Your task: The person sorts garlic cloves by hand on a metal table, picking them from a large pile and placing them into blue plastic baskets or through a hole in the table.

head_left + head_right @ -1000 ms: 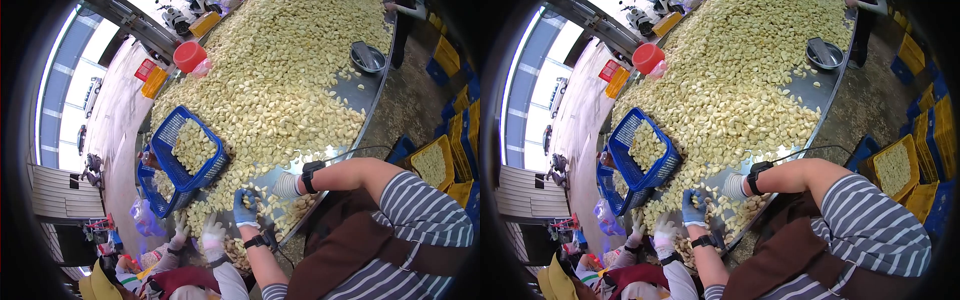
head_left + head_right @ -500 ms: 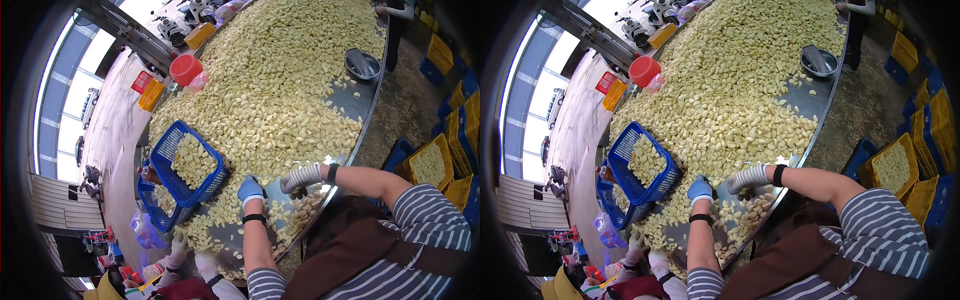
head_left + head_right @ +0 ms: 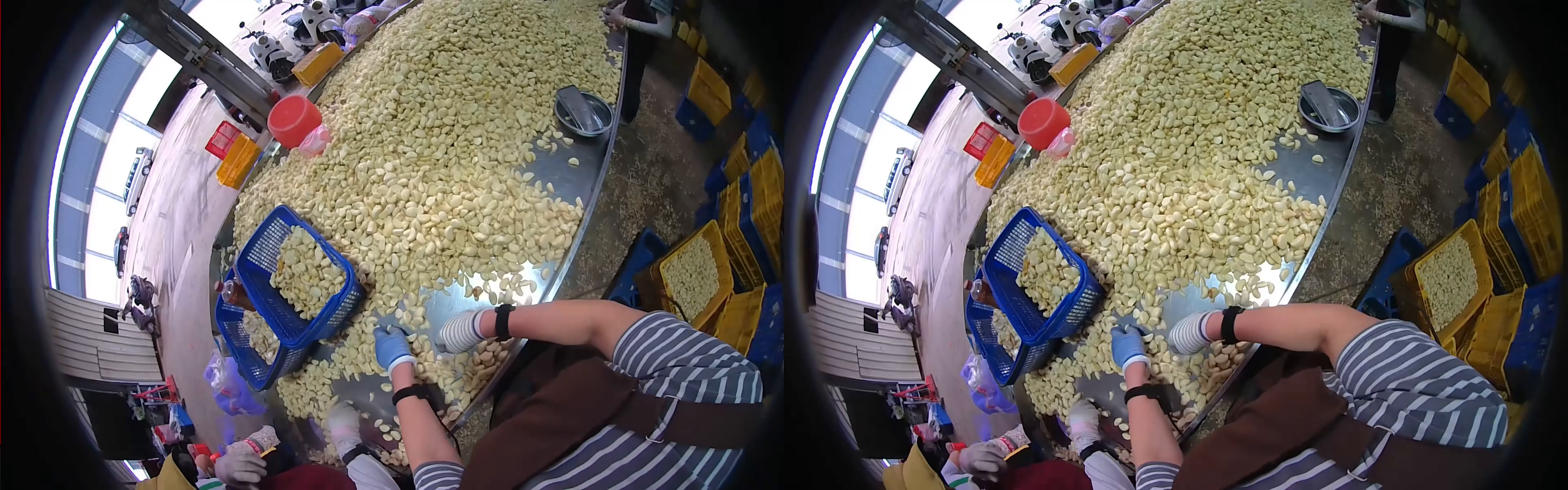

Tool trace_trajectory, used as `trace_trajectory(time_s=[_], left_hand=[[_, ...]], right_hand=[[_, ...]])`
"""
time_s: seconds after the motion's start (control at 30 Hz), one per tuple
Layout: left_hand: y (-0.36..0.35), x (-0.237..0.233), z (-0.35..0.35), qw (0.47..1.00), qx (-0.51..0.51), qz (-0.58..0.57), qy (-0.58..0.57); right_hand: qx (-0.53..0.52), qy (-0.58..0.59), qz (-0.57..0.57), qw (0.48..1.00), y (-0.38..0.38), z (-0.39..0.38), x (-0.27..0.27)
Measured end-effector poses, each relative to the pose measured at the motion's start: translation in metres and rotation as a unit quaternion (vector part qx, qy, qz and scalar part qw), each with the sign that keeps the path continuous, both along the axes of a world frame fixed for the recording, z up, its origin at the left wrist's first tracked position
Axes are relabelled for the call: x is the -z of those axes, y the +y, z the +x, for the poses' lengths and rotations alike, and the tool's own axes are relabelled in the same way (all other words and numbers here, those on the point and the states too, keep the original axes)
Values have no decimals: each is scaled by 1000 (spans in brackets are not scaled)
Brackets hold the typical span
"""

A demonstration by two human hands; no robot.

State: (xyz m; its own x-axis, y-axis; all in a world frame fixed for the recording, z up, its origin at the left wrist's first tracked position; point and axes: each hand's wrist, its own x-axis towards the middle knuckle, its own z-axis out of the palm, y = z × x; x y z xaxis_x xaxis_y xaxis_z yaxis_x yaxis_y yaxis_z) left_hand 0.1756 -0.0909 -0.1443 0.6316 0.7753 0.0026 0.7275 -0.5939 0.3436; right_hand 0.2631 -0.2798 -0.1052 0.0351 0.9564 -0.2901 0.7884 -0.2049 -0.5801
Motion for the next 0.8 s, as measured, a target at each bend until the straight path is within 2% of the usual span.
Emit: trace_trajectory(time_s=[0.07, 0.1, 0.13, 0.17, 0.2, 0.27, 0.33, 0.4, 0.47, 0.53, 0.57, 0.6, 0.63, 0.67, 0.7, 0.73, 0.77, 0.8], left_hand=[[21, -7, -35, 958, -76, -250, -117], [38, -9, -52, 866, -172, -432, -183], [50, -11, -69, 728, -257, -590, -236], [46, -22, -86, 645, -221, -675, -283], [39, -30, -92, 644, -223, -675, -282], [23, -40, -102, 462, -50, -794, -393], [-4, -53, -97, 517, -26, -756, -400], [-42, -77, -85, 570, -54, -724, -385], [-63, -70, -79, 585, -25, -753, -301], [-96, -85, -67, 727, 13, -679, -103], [-104, -80, -70, 762, 44, -647, 1], [-107, -71, -76, 785, 74, -606, 106], [-101, -44, -94, 790, 96, -600, 82], [-98, -47, -102, 789, 93, -602, 80], [-90, -58, -111, 762, 36, -646, 34], [-83, -70, -118, 728, -22, -686, -9], [-80, -80, -119, 731, -46, -680, -21], [-78, -88, -117, 738, -50, -670, -64]], right_hand=[[170, 74, 78, 980, -20, 13, -34], [193, 12, 40, 980, -29, 32, -52], [220, -50, 0, 974, -37, 52, -63], [251, -51, 5, 967, -38, 66, -64], [280, -57, 11, 958, -36, 79, -65], [259, -72, 13, 963, -26, 92, -56], [234, -85, 11, 969, -15, 93, -42], [204, -175, 19, 963, -3, 91, -29], [201, -170, 23, 964, 5, 93, -24], [170, -96, -95, 976, 9, 93, -34], [205, 5, -58, 977, 6, 90, -43], [276, 211, -81, 934, -2, 85, -58], [320, 325, -68, 887, -8, 81, -52], [358, 434, -56, 825, -16, 78, -46], [352, 534, -22, 768, -26, 78, -46], [346, 627, 11, 698, -35, 78, -45], [334, 674, 16, 659, -41, 81, -35], [339, 673, 9, 657, -47, 81, -40]])
